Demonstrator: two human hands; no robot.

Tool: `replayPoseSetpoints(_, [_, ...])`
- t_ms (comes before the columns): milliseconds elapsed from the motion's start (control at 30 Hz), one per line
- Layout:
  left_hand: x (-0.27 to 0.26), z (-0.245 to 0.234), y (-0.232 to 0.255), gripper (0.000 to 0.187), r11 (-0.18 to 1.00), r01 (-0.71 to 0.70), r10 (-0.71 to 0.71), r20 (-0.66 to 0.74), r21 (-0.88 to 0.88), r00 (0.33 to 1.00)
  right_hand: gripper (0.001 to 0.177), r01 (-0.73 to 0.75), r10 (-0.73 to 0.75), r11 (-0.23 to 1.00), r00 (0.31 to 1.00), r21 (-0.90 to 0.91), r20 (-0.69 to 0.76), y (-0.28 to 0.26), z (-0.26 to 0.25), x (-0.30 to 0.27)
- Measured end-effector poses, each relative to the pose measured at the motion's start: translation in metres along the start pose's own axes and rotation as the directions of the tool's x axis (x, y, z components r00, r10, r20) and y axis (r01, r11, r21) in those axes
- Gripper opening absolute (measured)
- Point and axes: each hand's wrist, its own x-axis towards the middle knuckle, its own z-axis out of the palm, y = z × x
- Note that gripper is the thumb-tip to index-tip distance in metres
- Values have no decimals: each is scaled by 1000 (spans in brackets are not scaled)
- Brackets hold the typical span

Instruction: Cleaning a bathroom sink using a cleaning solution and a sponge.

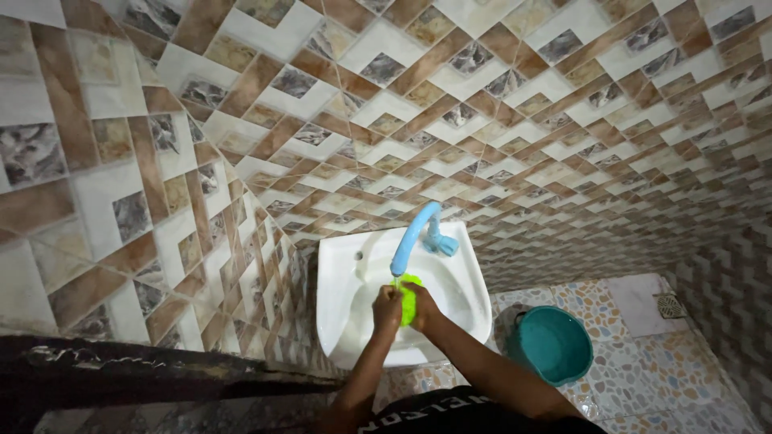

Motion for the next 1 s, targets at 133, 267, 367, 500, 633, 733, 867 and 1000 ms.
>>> replayPoseSetpoints(133, [0,-34,40,24,954,-152,135,81,260,987,34,59,-64,996,993,62,96,7,42,-24])
replayPoseSetpoints(267, [-26,-68,112,28,772,-221,196,108,596,975,35,-52,17,968,989,245,145,8,93,-40])
replayPoseSetpoints(367, [-43,-85,151,36,671,-316,459,-41,671,887,30,115,-142,983,971,145,190,1,79,-19])
replayPoseSetpoints(500, [-7,-34,64,46,786,-535,576,-55,309,815,26,257,-259,964,873,60,413,1,53,0])
replayPoseSetpoints(633, [-8,-37,86,37,974,-189,180,83,122,980,31,92,-103,976,994,199,44,-8,86,-32])
replayPoseSetpoints(733, [22,-3,32,35,960,-209,196,87,186,977,32,65,-50,982,995,180,-86,-8,74,-40])
replayPoseSetpoints(867, [66,39,-16,32,952,181,-115,264,-245,958,30,16,-24,997,994,75,102,-25,38,-38])
replayPoseSetpoints(1000, [56,34,-23,26,568,485,-174,480,-665,860,34,24,-57,857,997,-515,-48,-77,97,-102])
